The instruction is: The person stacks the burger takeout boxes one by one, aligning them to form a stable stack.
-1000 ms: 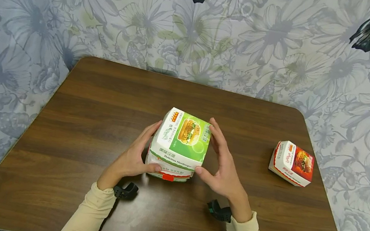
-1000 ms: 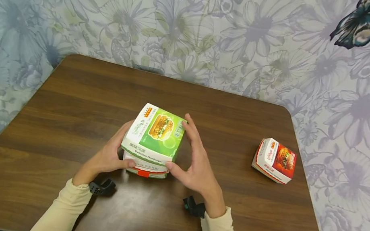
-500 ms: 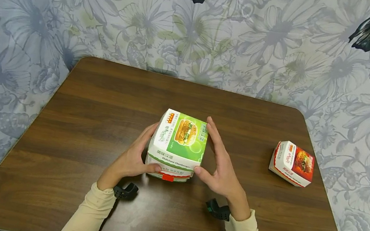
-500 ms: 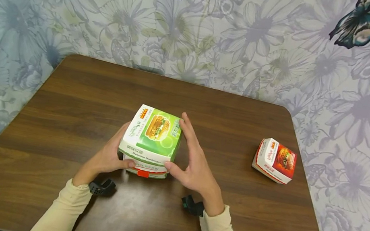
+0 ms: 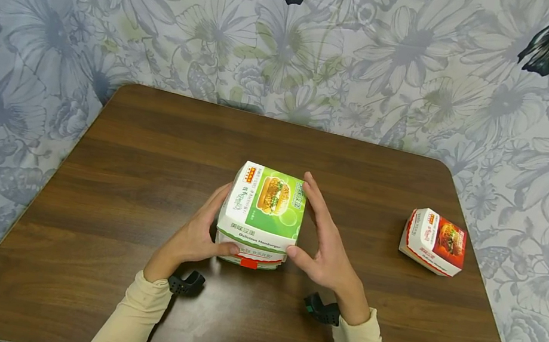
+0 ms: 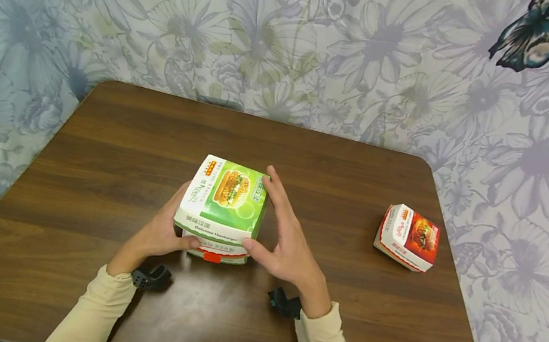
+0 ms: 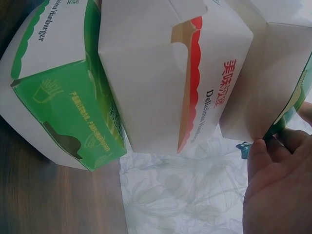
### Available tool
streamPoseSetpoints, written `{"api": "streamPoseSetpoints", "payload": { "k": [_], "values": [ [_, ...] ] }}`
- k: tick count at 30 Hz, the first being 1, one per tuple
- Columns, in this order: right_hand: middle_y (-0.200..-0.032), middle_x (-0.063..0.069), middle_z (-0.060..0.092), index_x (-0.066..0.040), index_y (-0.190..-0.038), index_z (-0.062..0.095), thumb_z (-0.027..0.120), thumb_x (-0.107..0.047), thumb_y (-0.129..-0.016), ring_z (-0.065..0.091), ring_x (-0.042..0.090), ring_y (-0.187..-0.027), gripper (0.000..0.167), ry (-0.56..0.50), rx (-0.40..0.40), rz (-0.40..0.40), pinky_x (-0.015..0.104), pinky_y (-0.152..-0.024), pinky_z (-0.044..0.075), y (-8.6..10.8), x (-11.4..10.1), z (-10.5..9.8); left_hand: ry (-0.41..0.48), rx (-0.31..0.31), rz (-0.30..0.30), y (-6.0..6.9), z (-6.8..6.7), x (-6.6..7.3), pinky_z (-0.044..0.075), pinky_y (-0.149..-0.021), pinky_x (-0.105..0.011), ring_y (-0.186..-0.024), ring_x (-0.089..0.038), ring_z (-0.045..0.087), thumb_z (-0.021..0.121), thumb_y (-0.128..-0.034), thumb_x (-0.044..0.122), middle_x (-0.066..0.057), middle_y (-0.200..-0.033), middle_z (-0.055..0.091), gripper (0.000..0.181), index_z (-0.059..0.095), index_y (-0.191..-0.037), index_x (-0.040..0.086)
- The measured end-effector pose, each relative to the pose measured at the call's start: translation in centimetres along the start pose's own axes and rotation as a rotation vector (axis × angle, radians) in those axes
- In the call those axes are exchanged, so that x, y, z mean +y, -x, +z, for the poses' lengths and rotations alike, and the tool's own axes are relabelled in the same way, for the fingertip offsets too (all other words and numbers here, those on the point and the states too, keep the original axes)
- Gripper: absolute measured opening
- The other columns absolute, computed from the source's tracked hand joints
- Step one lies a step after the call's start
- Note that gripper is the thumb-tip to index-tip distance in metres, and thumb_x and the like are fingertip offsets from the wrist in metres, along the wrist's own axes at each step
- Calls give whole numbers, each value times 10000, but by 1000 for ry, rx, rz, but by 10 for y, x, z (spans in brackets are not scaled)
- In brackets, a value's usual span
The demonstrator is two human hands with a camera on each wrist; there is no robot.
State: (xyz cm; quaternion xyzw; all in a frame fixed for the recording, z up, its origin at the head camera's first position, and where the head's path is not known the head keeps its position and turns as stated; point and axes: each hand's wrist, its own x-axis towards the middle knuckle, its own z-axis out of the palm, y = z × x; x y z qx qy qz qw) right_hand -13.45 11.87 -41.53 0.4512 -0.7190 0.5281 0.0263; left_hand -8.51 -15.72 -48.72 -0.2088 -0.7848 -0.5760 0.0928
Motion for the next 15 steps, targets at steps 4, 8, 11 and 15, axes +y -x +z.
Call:
{"api": "streamPoseSetpoints", "payload": {
  "k": [4, 8, 11, 15],
  "values": [
    [-1725, 168, 110, -42, -1637, 202, 604, -607, -963, 133, 382, -1584, 967, 15, 0, -13, 414, -1269, 212, -1, 0, 0, 0, -3, 5, 0, -1, 0, 213, -1193, -654, -1537, -271, 254, 731, -750, 785, 9, -1687, 231, 1165, 206, -1655, 272],
    [-1723, 161, 121, -29, -1629, 214, 596, -634, -955, 134, 391, -1581, 984, 45, 2, -30, 386, -1271, 189, -2, -2, -1, -7, -4, 5, -1, -1, 1, 226, -1190, -652, -1527, -275, 268, 732, -753, 783, -3, -1685, 235, 1165, 209, -1654, 260],
    [-1723, 153, 132, -28, -1626, 227, 591, -657, -947, 140, 389, -1579, 995, 73, 5, -31, 414, -1268, 186, -2, -3, -1, -4, -5, -2, -2, -1, 2, 233, -1190, -646, -1518, -267, 280, 742, -750, 776, 11, -1684, 237, 1165, 205, -1654, 274],
    [-1720, 160, 137, -36, -1626, 233, 592, -675, -935, 142, 382, -1577, 1007, 93, 5, -21, 501, -1251, 198, -3, -5, -1, 8, -7, -5, -1, -2, 2, 233, -1188, -647, -1513, -262, 289, 761, -749, 757, 17, -1683, 239, 1163, 203, -1654, 284]
  ]
}}
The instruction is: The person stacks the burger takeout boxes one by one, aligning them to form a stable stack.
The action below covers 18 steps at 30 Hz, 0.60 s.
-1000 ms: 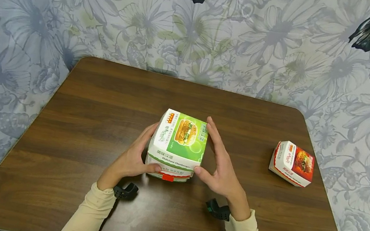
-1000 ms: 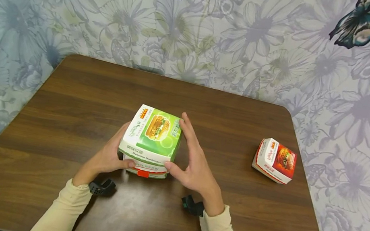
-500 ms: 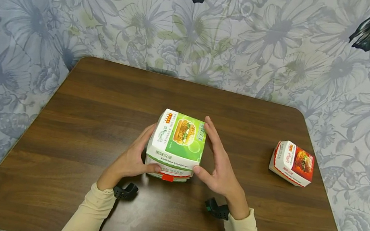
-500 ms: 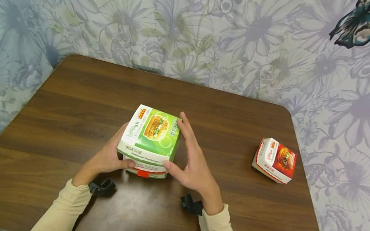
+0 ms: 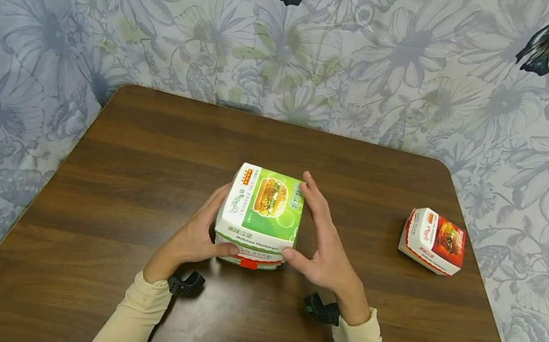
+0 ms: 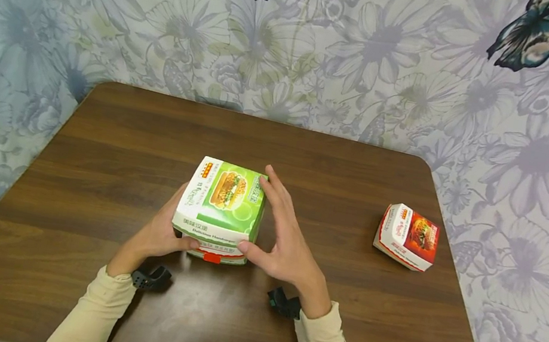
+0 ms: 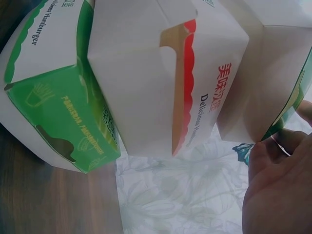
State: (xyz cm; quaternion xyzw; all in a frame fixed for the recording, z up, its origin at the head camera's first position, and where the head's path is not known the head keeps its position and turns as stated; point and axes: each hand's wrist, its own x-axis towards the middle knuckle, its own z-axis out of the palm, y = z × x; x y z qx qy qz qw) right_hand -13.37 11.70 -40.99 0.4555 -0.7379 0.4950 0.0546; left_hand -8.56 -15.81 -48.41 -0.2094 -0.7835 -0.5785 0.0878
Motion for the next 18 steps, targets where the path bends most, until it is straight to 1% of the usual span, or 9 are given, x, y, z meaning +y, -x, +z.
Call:
{"api": "streamPoseSetpoints", "payload": {
  "k": [6, 10, 14, 16, 18],
  "values": [
    [-1724, 146, 128, -42, -1626, 235, 595, -693, -922, 130, 376, -1577, 1024, 11, 2, 8, 626, -1209, 200, 0, -1, -1, 9, -2, 24, 0, -1, -2, 257, -1177, -639, -1480, -269, 327, 798, -760, 701, -39, -1670, 264, 1155, 223, -1648, 236],
    [-1721, 163, 128, -34, -1625, 235, 593, -699, -921, 126, 383, -1576, 1032, 16, 5, 0, 662, -1192, 195, 1, -2, -2, 27, -3, 31, 0, -1, -1, 251, -1178, -639, -1478, -273, 326, 790, -756, 715, -42, -1671, 255, 1166, 216, -1649, 232],
    [-1721, 162, 130, -12, -1618, 238, 585, -712, -919, 132, 387, -1574, 1048, 25, 13, -4, 683, -1180, 193, 3, -2, -3, 41, 7, 32, 0, -2, 0, 223, -1189, -635, -1504, -264, 294, 789, -737, 735, -34, -1676, 246, 1194, 205, -1652, 236],
    [-1720, 166, 133, 13, -1609, 241, 580, -718, -919, 135, 389, -1573, 1061, 29, 17, -6, 687, -1177, 192, 4, -1, -4, 46, 13, 34, 1, -3, 2, 208, -1197, -619, -1508, -258, 283, 797, -727, 735, -37, -1678, 243, 1219, 188, -1657, 235],
    [-1714, 189, 139, 26, -1604, 243, 575, -722, -920, 138, 393, -1571, 1067, 32, 22, -8, 689, -1175, 191, 5, -1, -5, 44, 21, 41, 1, -5, 3, 215, -1196, -597, -1484, -256, 303, 800, -720, 737, -50, -1669, 257, 1240, 173, -1661, 227]
  ]
}}
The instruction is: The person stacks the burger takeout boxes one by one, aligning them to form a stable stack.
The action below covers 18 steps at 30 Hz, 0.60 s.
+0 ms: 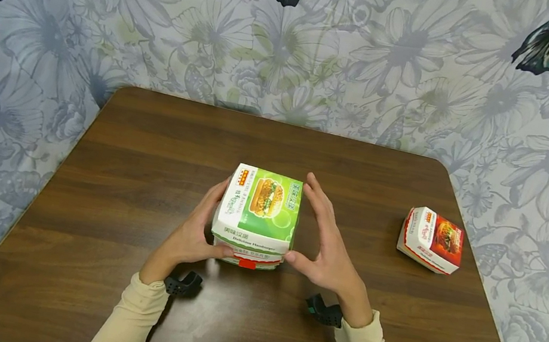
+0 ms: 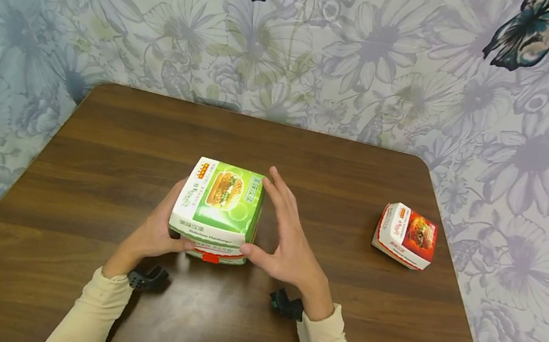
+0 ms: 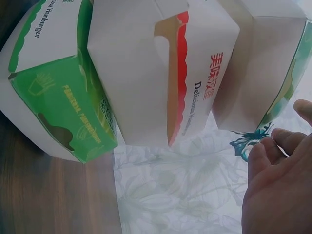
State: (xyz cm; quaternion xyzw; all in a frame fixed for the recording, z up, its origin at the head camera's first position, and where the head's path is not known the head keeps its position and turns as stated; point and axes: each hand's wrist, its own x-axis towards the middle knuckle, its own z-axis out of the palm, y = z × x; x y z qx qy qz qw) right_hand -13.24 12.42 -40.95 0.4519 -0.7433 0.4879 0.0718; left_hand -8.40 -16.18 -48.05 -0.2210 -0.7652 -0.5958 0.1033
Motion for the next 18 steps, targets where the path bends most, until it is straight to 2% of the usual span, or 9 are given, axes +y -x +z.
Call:
{"api": "streamPoseSetpoints", "payload": {
  "k": [5, 11, 15, 18],
  "values": [
    [-1705, 211, 154, -3, -1612, 248, 568, -731, -920, 148, 395, -1568, 1054, 8, 12, 4, 681, -1178, 189, 3, 2, -4, -41, 22, 23, 1, -3, 5, 258, -1192, -475, -1418, -238, 355, 781, -720, 759, -70, -1651, 286, 1269, 151, -1668, 200],
    [-1718, 154, 155, -27, -1618, 254, 564, -731, -924, 157, 379, -1569, 1037, 20, 21, 34, 668, -1182, 194, 9, 4, -8, -56, 40, 79, -1, -8, 12, 247, -1213, -320, -1476, -242, 323, 774, -731, 757, -84, -1683, 249, 1270, 165, -1662, 142],
    [-1718, 155, 156, -20, -1618, 252, 566, -727, -927, 158, 374, -1572, 1038, 17, 37, 56, 639, -1195, 190, 15, 7, -11, -65, 37, 126, -5, -12, 18, 248, -1228, -356, -1507, -253, 299, 764, -749, 749, -112, -1691, 238, 1268, 166, -1654, 92],
    [-1716, 162, 159, -7, -1615, 255, 574, -714, -931, 161, 375, -1572, 1035, 13, 53, 63, 542, -1232, 191, 19, 10, -13, -71, 40, 163, -9, -17, 25, 251, -1236, -408, -1520, -286, 284, 740, -759, 766, -131, -1687, 244, 1269, 169, -1649, 64]
  ]
}}
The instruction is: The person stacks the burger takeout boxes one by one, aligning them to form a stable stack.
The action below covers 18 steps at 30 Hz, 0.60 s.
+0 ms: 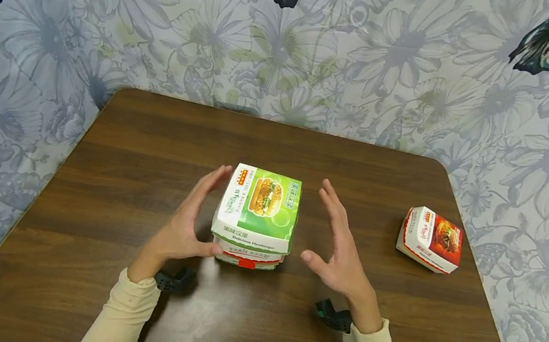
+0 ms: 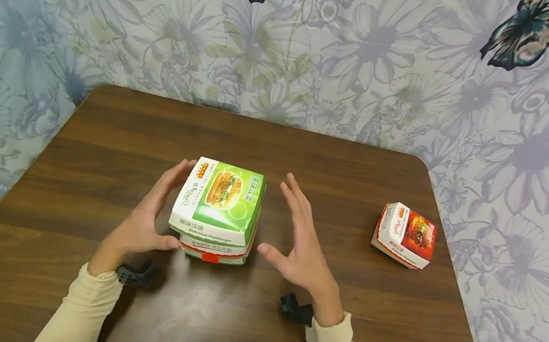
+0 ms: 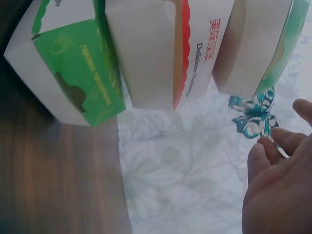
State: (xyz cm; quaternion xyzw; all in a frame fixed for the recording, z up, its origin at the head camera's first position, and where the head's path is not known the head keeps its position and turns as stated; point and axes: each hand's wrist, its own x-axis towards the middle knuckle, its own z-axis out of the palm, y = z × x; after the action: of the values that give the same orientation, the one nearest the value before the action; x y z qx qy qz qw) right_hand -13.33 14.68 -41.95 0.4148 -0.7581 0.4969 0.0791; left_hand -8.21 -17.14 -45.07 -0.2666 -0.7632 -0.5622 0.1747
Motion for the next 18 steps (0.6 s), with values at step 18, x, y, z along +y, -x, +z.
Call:
{"api": "streamPoseSetpoints", "payload": {
  "k": [18],
  "values": [
    [-1671, 134, 285, -29, -1592, 342, 703, -206, -972, 271, 281, -1548, 739, -20, 228, 68, 311, -1254, 242, 21, 21, -26, -10, -29, 102, -31, -12, 18, 233, -1247, -408, -1504, -359, 288, 677, -780, 805, -129, -1682, 248, 1246, 198, -1640, 41]
  ]
}}
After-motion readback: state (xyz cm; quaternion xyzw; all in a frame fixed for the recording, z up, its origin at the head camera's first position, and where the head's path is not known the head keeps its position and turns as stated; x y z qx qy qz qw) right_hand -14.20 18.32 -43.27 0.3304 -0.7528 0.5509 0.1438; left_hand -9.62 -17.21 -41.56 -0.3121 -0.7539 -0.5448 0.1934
